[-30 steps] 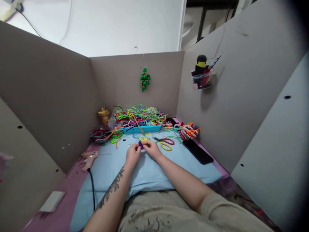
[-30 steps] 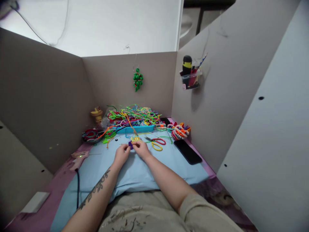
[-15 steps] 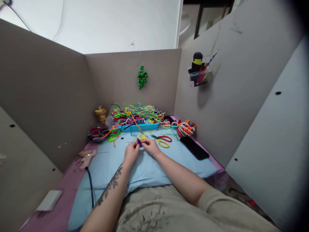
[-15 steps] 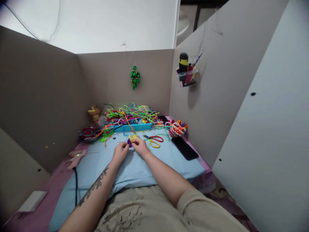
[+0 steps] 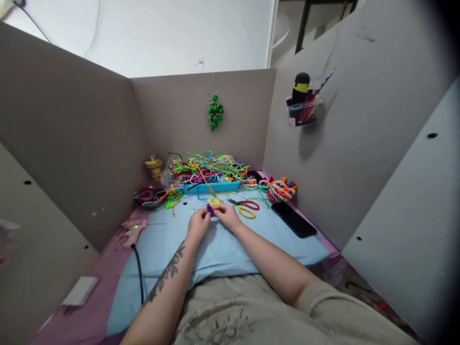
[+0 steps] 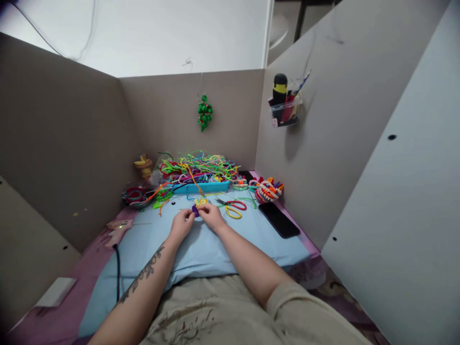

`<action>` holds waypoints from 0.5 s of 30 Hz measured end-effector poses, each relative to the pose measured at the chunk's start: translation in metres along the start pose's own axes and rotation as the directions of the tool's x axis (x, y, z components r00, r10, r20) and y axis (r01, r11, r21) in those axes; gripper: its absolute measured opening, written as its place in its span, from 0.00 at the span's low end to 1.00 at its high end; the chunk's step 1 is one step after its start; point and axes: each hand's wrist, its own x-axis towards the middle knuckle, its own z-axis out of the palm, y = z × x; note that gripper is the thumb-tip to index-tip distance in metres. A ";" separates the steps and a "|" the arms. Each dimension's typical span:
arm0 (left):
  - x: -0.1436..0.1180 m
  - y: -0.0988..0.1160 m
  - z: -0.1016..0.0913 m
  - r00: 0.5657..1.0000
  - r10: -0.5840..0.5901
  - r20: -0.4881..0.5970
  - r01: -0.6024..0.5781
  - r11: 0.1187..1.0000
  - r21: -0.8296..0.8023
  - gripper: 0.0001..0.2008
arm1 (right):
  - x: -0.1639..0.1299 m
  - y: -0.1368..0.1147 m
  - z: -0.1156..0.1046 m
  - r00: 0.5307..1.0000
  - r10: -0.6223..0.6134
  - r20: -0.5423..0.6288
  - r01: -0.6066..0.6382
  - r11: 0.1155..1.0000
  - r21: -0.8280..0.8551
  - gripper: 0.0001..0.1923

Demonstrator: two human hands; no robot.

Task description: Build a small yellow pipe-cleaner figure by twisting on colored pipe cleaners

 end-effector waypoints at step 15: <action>-0.002 0.000 -0.002 1.000 0.006 -0.029 -0.006 1.000 -0.006 0.09 | 0.002 -0.007 0.002 0.999 0.027 0.042 -0.028 0.999 0.029 0.08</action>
